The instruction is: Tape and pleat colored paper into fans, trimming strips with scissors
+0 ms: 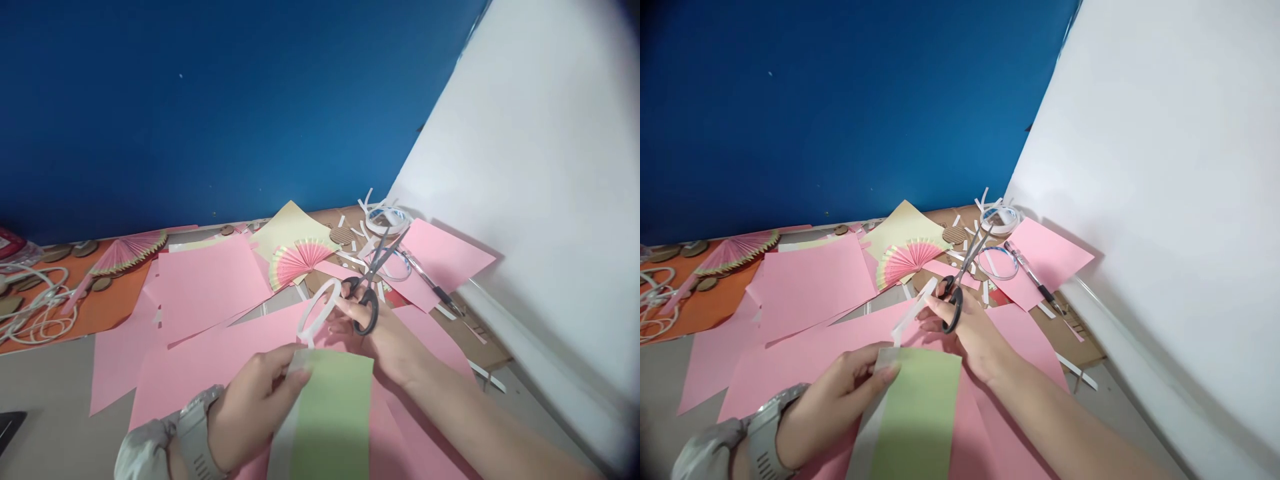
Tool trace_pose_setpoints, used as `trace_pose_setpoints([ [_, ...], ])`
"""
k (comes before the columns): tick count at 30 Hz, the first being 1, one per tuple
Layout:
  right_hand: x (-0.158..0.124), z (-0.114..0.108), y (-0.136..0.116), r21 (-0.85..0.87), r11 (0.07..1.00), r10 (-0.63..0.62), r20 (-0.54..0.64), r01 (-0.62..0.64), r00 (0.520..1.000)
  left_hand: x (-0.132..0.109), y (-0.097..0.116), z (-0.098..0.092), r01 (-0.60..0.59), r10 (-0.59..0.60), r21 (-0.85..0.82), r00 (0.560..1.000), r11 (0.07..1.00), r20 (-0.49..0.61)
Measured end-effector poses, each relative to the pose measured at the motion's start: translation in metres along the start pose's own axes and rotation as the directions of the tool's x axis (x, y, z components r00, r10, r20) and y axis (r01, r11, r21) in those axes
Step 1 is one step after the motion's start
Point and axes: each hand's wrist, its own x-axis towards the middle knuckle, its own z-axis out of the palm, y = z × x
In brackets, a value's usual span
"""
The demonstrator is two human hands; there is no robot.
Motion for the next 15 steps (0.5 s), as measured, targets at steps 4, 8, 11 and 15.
trace_pose_setpoints([
  [4, 0.0, -0.007, -0.006, -0.019, 1.0, 0.02, -0.008, -0.02, 1.0, 0.002, -0.005, -0.004, -0.019, 0.01, -0.217, 0.999, 0.976, -0.045],
  [8, -0.002, -0.02, -0.024, -0.191, 0.981, 0.037, 0.071, -0.022, 0.997, 0.004, -0.007, -0.008, -0.044, 0.023, -0.202, 0.994, 0.978, -0.105],
  [11, -0.009, -0.029, -0.038, -0.365, 0.931, 0.015, 0.094, 0.02, 0.995, 0.005, -0.009, -0.01, -0.039, 0.019, -0.168, 0.993, 0.985, -0.118],
  [15, -0.023, -0.028, -0.05, -0.509, 0.857, 0.127, 0.363, 0.082, 0.923, 0.005, -0.013, -0.013, -0.005, -0.011, -0.098, 0.988, 0.995, -0.155],
])
